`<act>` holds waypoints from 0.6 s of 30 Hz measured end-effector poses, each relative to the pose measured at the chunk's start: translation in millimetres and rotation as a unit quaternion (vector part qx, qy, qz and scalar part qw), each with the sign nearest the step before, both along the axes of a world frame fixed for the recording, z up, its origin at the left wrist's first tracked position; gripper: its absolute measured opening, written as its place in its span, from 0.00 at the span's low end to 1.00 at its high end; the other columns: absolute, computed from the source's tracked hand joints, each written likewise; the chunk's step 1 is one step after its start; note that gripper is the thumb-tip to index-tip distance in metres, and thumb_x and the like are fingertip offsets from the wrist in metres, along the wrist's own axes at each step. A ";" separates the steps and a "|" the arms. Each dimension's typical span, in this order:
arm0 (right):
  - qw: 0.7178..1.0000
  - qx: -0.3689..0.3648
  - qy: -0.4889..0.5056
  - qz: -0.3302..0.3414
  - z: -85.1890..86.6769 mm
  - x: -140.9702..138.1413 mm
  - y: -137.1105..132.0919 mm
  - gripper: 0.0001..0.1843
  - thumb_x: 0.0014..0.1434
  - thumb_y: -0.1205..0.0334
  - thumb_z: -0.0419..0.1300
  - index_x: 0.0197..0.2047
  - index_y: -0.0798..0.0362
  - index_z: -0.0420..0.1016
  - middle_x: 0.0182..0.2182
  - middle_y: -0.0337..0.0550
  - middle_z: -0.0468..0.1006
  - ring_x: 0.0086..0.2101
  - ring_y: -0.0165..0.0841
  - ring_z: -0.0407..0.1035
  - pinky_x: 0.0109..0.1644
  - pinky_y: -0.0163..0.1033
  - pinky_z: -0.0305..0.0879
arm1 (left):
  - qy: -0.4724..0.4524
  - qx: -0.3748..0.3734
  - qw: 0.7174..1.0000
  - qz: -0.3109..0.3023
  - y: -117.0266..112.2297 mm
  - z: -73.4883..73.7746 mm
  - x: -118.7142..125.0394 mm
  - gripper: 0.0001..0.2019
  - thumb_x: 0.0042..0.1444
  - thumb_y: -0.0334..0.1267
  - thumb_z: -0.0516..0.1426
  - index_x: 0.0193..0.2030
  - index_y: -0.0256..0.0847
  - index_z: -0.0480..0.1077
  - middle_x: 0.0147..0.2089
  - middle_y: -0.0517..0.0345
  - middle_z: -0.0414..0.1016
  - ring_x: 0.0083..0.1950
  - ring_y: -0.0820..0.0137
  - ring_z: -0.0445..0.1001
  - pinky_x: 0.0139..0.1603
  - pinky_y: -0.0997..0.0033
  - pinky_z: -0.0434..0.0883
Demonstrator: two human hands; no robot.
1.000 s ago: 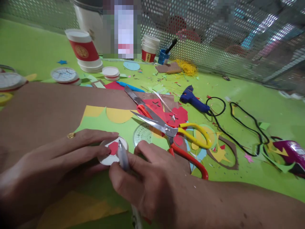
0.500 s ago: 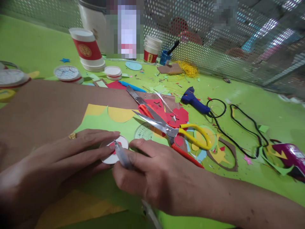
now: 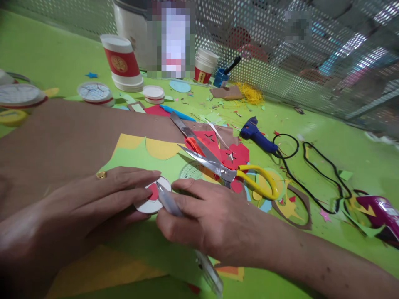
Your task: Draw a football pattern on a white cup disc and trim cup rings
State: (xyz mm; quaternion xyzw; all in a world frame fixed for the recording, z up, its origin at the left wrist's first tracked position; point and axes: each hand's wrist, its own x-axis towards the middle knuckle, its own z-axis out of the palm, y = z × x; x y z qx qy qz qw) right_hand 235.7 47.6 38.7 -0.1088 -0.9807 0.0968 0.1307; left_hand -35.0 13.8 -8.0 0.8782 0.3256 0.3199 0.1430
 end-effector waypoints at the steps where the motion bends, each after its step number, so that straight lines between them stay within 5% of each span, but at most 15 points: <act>1: 1.000 0.001 0.004 0.005 0.2 -0.1 0.7 0.12 0.73 0.71 0.53 0.53 0.60 0.75 0.42 0.51 0.83 0.59 0.46 0.69 0.63 0.50 0.72 | 0.003 -0.006 1.000 -0.001 0.4 -0.2 -0.5 0.16 0.71 0.34 0.55 0.62 0.51 0.67 0.62 0.54 0.78 0.57 0.63 0.80 0.55 0.66 0.79; 9: 0.999 -0.035 0.034 -0.003 -4.5 3.2 3.1 0.13 0.74 0.70 0.53 0.57 0.61 0.73 0.50 0.52 0.82 0.59 0.43 0.66 0.63 0.49 0.69 | 0.049 0.027 0.998 0.004 -0.2 -2.7 -3.1 0.13 0.71 0.30 0.54 0.59 0.44 0.69 0.65 0.51 0.75 0.60 0.65 0.77 0.60 0.70 0.73; 18: 0.993 -0.069 0.064 -0.066 -17.0 -2.6 0.7 0.19 0.68 0.75 0.57 0.62 0.59 0.70 0.57 0.50 0.79 0.49 0.40 0.64 0.56 0.49 0.69 | 0.042 0.040 0.998 0.005 0.2 -0.4 -1.0 0.08 0.71 0.30 0.55 0.53 0.42 0.70 0.65 0.51 0.75 0.62 0.67 0.75 0.64 0.72 0.70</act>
